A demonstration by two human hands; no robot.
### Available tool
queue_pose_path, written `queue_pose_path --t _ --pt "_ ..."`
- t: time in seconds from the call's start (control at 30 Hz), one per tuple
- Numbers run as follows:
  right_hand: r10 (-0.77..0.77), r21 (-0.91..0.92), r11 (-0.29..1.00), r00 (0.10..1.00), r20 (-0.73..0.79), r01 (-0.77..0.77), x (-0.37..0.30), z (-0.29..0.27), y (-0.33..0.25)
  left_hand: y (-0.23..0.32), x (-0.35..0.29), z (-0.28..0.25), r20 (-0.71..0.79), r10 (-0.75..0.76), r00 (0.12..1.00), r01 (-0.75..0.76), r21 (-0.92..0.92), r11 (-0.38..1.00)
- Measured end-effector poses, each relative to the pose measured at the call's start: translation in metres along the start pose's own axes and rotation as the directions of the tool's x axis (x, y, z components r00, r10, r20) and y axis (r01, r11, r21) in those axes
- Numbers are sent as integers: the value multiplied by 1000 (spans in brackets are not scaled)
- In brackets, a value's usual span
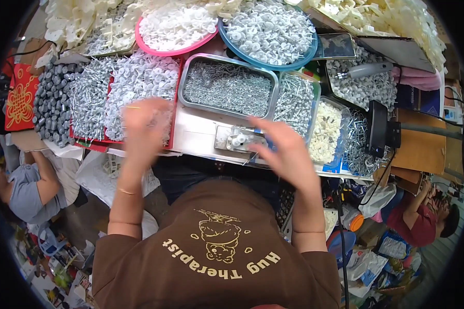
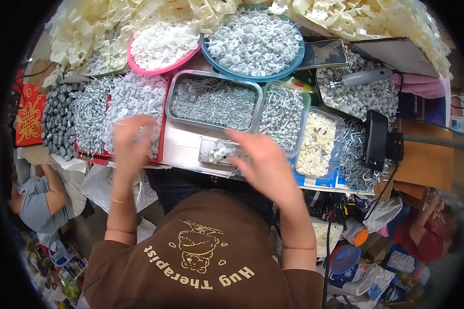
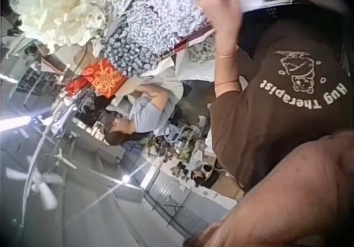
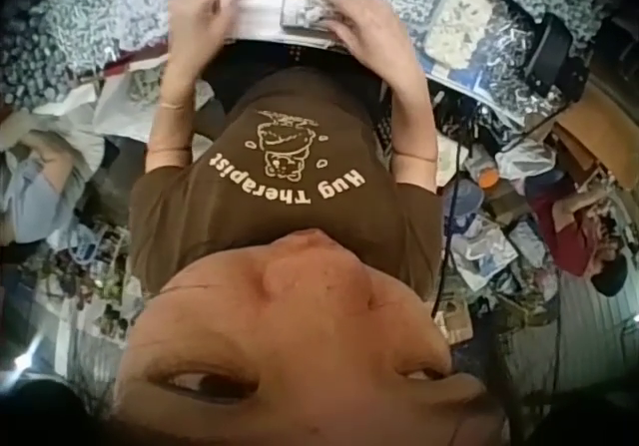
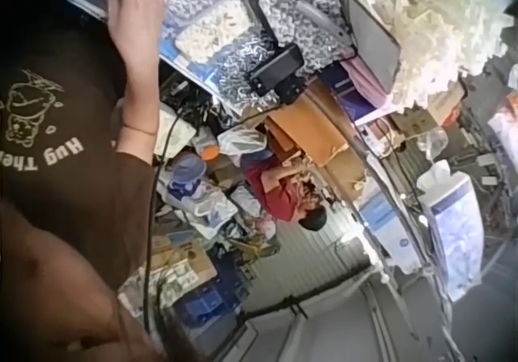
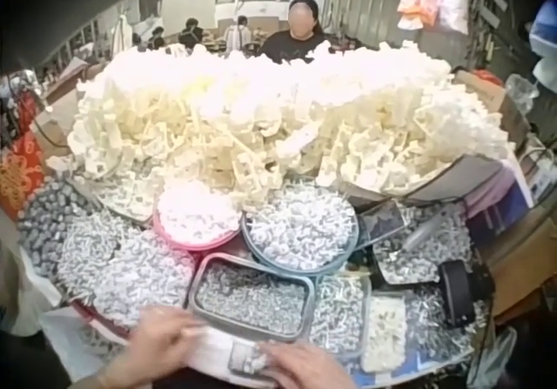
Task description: Assembling small plastic components onto cards and using a handheld tool to finish the packaging.
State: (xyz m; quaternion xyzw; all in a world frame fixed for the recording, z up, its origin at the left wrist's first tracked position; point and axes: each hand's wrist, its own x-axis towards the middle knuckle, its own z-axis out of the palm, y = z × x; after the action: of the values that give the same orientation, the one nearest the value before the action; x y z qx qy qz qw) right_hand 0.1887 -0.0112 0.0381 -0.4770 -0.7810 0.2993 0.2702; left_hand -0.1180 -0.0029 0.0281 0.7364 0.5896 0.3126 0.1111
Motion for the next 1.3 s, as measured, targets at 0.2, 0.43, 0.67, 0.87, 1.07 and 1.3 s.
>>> queue_pose_path --t 0.2,0.43,0.67,0.87,1.07,1.3 --pt "389 -150 749 612 -688 -645 23 -106 105 -180 -14 -106 -212 -256 943 317 803 505" --pt "537 -558 382 668 -515 -737 50 -119 169 -204 -11 -102 -136 -62 989 138 667 732" --pt "360 -468 514 676 -642 -719 21 -128 156 -198 -10 -105 -494 -15 869 348 591 728" --pt "348 253 936 750 -563 -244 -7 -85 94 -203 -17 -115 -370 -387 845 502 297 812" --pt "328 300 926 882 -338 -229 -36 -50 30 -198 -24 -119 -468 -510 722 471 -207 857" --pt "526 502 782 823 -214 -369 -47 -21 18 -186 -15 -105 -371 -492 788 551 67 832"
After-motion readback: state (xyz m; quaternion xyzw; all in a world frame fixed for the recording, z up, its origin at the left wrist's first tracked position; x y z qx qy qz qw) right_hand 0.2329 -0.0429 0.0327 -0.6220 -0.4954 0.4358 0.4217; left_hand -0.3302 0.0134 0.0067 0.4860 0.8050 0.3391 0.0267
